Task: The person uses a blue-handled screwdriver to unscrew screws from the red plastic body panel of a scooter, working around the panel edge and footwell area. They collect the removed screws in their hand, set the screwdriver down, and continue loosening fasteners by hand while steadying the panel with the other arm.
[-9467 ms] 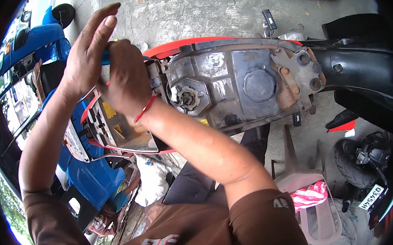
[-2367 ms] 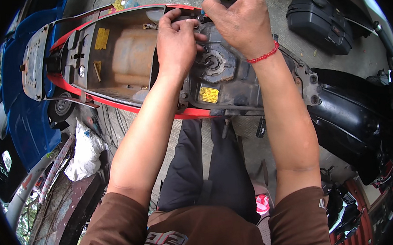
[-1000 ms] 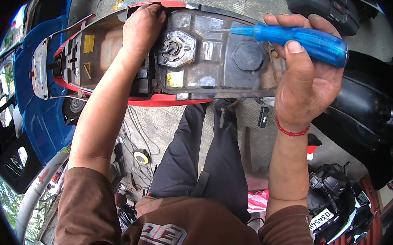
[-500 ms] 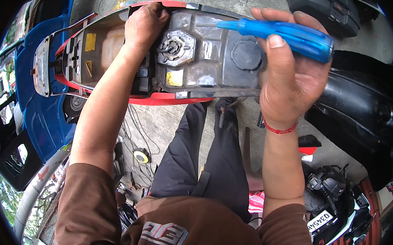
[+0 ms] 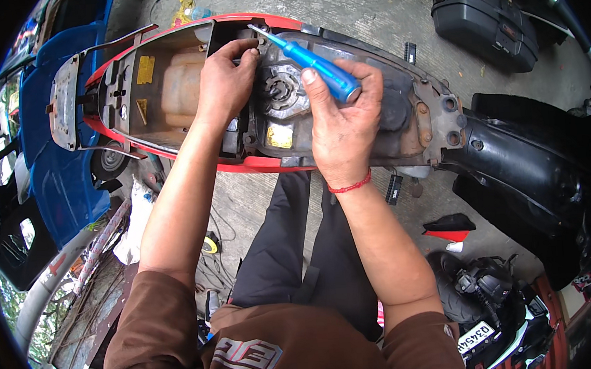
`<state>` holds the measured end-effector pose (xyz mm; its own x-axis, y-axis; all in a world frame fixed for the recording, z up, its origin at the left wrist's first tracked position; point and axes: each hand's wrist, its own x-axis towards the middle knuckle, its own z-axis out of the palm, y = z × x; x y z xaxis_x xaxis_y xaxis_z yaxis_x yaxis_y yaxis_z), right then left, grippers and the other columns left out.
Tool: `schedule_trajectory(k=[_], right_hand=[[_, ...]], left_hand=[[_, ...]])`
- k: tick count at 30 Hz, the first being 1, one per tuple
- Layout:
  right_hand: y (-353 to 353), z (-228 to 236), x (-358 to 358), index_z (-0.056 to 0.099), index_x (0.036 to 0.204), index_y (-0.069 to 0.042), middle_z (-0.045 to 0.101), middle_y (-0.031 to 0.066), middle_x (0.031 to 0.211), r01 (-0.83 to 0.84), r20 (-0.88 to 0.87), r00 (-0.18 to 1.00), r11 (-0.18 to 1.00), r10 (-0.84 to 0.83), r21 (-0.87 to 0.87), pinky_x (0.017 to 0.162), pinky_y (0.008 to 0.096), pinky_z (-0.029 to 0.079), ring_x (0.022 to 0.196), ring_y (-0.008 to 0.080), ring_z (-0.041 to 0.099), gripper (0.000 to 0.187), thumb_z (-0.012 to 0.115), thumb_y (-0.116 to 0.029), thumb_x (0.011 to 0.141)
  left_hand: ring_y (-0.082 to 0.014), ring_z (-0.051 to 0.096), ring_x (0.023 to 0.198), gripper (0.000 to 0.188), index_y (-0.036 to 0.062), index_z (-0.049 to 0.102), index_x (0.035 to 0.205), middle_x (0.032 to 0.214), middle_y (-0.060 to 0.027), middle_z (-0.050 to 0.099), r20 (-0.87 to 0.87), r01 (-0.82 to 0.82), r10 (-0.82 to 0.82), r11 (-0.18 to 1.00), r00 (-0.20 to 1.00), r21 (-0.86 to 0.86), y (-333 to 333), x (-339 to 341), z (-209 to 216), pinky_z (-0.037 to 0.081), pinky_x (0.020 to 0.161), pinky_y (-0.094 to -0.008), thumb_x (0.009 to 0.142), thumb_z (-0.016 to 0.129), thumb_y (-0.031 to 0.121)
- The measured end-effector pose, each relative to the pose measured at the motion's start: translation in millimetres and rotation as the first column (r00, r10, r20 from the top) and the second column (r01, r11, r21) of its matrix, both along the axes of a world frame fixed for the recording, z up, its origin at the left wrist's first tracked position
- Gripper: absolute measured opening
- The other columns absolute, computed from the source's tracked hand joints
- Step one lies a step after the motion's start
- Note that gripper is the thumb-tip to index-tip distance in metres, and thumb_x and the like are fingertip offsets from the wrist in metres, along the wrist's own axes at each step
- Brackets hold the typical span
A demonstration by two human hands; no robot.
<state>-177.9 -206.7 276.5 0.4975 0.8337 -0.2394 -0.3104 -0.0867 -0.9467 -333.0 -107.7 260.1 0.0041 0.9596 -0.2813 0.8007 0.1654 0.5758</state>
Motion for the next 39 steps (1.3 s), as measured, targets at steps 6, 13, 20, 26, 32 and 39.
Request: schedule_trajectory(k=[6,13,20,26,32,39], right_hand=[[-7,-6,-4,0.048,0.116,0.001,0.059,0.0101,0.109,-0.043,0.321,0.945,0.998,0.055,-0.046,0.082,0.0267,0.051,0.094,0.0124,0.06,0.039,0.077,-0.014,0.096],[-6,-13,-6,0.047,0.114,0.0,0.056,0.0123,0.114,-0.041,0.251,0.966,0.997,0.057,-0.068,0.083,0.0284,0.051,0.095,0.0134,0.058,0.039,0.077,-0.015,0.096],[-9,-23,-10,0.046,0.114,0.0,0.057,0.0129,0.115,-0.002,0.287,0.958,0.999,0.012,-0.035,0.083,0.028,0.051,0.095,0.0136,0.059,0.039,0.078,-0.014,0.095],[4,-3,-13,0.051,0.107,0.0,0.063,0.0132,0.1,-0.056,0.487,0.867,0.992,0.106,-0.116,0.076,0.0299,0.052,0.085,0.0148,0.063,0.035,0.079,-0.017,0.094],[16,26,20,0.068,0.09,0.003,0.065,0.0093,0.069,-0.319,0.226,0.808,0.727,0.544,-0.608,0.063,0.0355,0.05,0.064,0.0162,0.061,0.043,0.068,-0.039,0.1],[2,13,-1,0.066,0.101,0.0,0.053,-0.0028,0.07,-0.455,0.095,0.818,0.738,0.567,-0.498,0.059,0.0272,0.041,0.066,0.0062,0.046,0.033,0.062,-0.032,0.105]], left_hand=[[-0.0379,0.068,0.112,0.035,0.0051,0.071,0.125,0.119,-0.0203,0.071,-0.059,0.129,-0.121,0.978,0.991,0.166,6,5,-11,0.053,0.098,-0.0428,0.096,0.064,0.024],[-0.04,0.065,0.115,0.039,0.0043,0.067,0.13,0.126,-0.0219,0.066,-0.065,0.156,-0.153,0.986,0.986,0.057,7,6,-7,0.052,0.101,-0.0461,0.096,0.061,0.022],[-0.0389,0.065,0.115,0.038,0.0008,0.068,0.127,0.122,-0.0227,0.068,-0.048,0.158,-0.155,0.986,0.987,0.061,15,2,-12,0.051,0.101,-0.0441,0.095,0.065,0.021],[-0.0393,0.066,0.112,0.036,0.0007,0.068,0.126,0.12,-0.0223,0.069,-0.049,0.159,-0.156,0.985,0.987,0.07,14,3,-10,0.052,0.099,-0.0444,0.095,0.065,0.018],[-0.04,0.068,0.103,0.034,0.0025,0.07,0.125,0.112,-0.0225,0.069,-0.137,0.273,-0.253,0.949,0.958,0.159,22,3,-8,0.055,0.091,-0.0454,0.094,0.067,0.016],[-0.0409,0.069,0.102,0.03,0.0041,0.074,0.118,0.111,-0.0216,0.069,-0.178,0.266,-0.232,0.943,0.956,0.2,26,7,-15,0.056,0.089,-0.047,0.092,0.067,0.017]])
